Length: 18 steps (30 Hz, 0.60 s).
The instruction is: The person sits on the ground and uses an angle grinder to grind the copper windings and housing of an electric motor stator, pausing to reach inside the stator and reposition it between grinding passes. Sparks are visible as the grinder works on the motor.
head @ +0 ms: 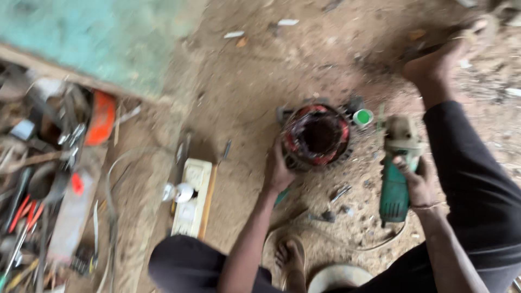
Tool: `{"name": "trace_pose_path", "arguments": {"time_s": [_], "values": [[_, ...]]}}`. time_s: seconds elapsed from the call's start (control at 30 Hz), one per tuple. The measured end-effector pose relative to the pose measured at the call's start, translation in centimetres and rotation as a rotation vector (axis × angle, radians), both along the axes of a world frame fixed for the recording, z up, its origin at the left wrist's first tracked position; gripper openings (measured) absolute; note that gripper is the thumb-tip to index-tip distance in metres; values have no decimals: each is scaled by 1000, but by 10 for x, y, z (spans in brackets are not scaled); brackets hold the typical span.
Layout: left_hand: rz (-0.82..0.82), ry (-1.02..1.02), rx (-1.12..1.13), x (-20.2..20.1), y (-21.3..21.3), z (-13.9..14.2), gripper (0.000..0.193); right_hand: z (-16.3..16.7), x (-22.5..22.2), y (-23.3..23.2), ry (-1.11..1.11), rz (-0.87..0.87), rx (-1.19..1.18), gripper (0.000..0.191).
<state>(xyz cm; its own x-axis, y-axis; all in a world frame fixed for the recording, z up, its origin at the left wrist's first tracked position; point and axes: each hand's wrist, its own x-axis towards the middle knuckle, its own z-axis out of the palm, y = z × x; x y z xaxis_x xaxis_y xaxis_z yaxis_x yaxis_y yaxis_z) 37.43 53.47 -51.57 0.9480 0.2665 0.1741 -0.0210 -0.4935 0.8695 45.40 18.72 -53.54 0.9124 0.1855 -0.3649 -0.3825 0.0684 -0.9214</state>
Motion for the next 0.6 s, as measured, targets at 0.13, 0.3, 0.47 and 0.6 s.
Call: {"name": "trace_pose_path", "arguments": {"time_s": [0.13, 0.3, 0.47, 0.6], "values": [[125, 210, -141, 4, -11, -59, 84, -39, 21, -8, -30, -87, -69, 43], [323, 110, 104, -7, -10, -122, 89, -57, 37, -3, -98, -35, -287, 67], [343, 150, 262, -11, -25, -134, 84, -32, 36, 5, -138, -44, -411, 76], [262, 32, 120, 20, -72, -131, 76, -25, 33, 5, -208, -64, -447, 69]]}}
